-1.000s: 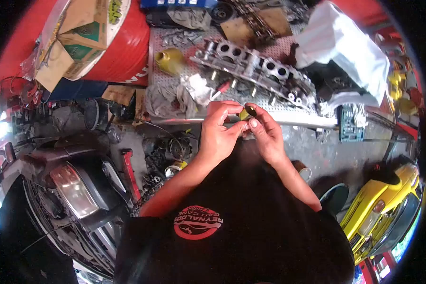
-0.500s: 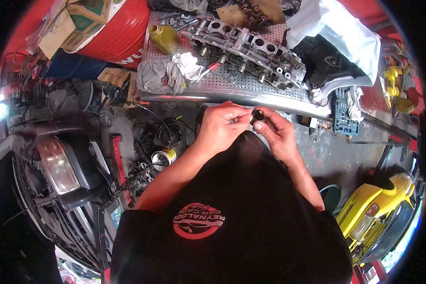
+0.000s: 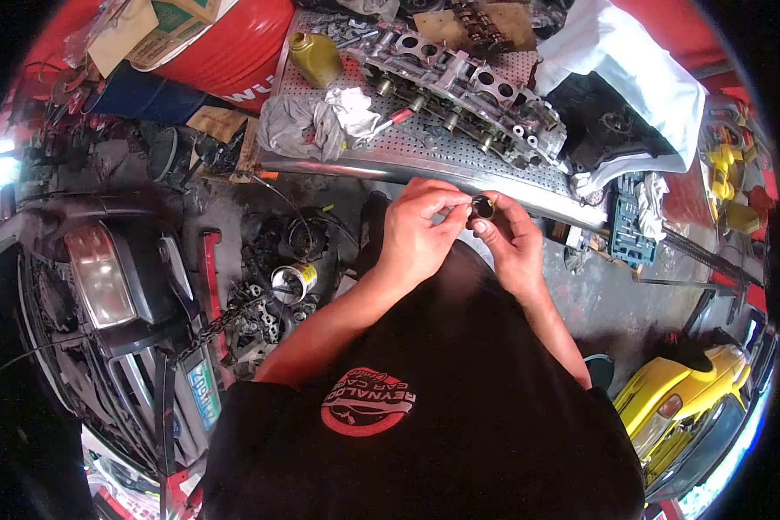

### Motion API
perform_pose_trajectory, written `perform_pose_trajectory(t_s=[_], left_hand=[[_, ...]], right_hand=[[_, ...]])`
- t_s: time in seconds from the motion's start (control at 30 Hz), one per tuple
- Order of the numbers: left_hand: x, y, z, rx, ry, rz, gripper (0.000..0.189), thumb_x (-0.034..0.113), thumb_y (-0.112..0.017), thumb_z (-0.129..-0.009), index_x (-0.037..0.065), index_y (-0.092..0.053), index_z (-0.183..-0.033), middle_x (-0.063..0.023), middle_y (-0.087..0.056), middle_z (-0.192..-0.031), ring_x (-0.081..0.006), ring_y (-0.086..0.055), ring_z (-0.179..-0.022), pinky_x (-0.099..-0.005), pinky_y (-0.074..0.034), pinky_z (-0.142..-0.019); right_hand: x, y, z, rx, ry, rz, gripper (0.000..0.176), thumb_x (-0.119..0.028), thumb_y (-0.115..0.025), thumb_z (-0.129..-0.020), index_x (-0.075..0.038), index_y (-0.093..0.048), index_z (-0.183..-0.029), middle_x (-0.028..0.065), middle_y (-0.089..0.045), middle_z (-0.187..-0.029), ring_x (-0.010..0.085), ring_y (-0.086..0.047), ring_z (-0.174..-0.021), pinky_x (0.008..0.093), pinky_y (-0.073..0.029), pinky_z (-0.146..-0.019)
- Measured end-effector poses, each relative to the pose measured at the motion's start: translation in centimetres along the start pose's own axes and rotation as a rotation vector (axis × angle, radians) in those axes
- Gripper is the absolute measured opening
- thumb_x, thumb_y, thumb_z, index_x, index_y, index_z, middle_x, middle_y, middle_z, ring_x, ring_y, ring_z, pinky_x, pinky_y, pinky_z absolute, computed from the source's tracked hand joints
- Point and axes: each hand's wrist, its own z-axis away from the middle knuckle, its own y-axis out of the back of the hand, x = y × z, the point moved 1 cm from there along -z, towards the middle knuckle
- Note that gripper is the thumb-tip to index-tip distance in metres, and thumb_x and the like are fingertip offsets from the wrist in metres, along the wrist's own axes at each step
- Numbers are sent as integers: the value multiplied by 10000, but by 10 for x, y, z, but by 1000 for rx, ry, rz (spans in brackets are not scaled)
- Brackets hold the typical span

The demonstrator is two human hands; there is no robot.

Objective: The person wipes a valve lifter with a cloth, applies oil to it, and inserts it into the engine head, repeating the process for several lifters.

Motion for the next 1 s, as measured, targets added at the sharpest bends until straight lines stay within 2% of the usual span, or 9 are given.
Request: perform_pose_trajectory(t_s=[0.2,0.3,0.4,0.5,0.53,0.63,0.8,0.9,1.0], left_hand=[[6,-6,-5,62,-201,-303,181,-57,-693,-695,18,-584,-820,-95,-617,-819,-245,-617,-774,-335,-498,-659],[4,-5,-5,-10,-195,-318,195,-54,-681,-675,28,-559,-803,-103,-595,-790,-268,-602,-739,-354,-483,-623],[0,-9,-2,-21,-87,-313,158,-47,-656,-694,25,-565,-801,-111,-600,-769,-257,-606,-693,-338,-485,-610],[-5,-12,1,-11,90,-214,116,-23,-645,-726,18,-563,-798,-101,-614,-747,-185,-608,-647,-309,-486,-593],[-4,-12,1,-30,169,-179,105,-17,-643,-738,15,-564,-800,-88,-622,-750,-160,-608,-653,-303,-488,-594],[-4,-11,4,-68,347,-82,78,-9,-635,-772,4,-571,-815,-52,-642,-764,-99,-608,-679,-288,-497,-600],[-14,-12,9,-51,467,250,89,-27,-651,-813,-14,-624,-897,-20,-651,-810,-87,-610,-705,-283,-512,-634],[-19,-8,7,-82,280,172,138,-4,-689,-823,-8,-658,-957,-42,-664,-854,-93,-616,-714,-276,-515,-650],[-15,-1,0,-86,72,-98,175,29,-721,-819,8,-675,-987,-67,-672,-898,-97,-627,-734,-271,-513,-655]], right_hand=[[1,4,-1,25,92,175,468,-63,-727,-851,2,-532,-1271,59,-645,-1065,123,-617,-926,283,-509,-856],[-3,5,-1,29,195,223,480,-63,-745,-831,-25,-547,-1267,90,-663,-1040,148,-637,-933,295,-515,-851],[-15,2,1,25,216,362,385,-57,-727,-843,-35,-582,-1200,109,-675,-1009,178,-651,-963,313,-514,-853],[-4,6,-3,-56,433,563,259,-60,-705,-861,-22,-605,-1097,134,-680,-1004,201,-657,-999,328,-509,-851],[-4,2,-3,-24,400,519,151,-58,-677,-885,-9,-602,-1006,108,-671,-968,178,-647,-950,315,-504,-829],[14,-1,3,38,166,231,112,-32,-658,-893,-12,-596,-984,81,-647,-947,157,-622,-886,296,-496,-814],[29,2,2,53,118,95,78,-4,-629,-908,-11,-589,-976,63,-620,-1005,139,-596,-879,281,-487,-827],[30,7,0,41,166,182,85,16,-611,-916,-2,-575,-990,61,-600,-1023,135,-589,-912,281,-493,-843],[18,2,-1,1,183,180,92,26,-608,-916,1,-570,-997,54,-587,-1021,130,-579,-926,281,-493,-847]])
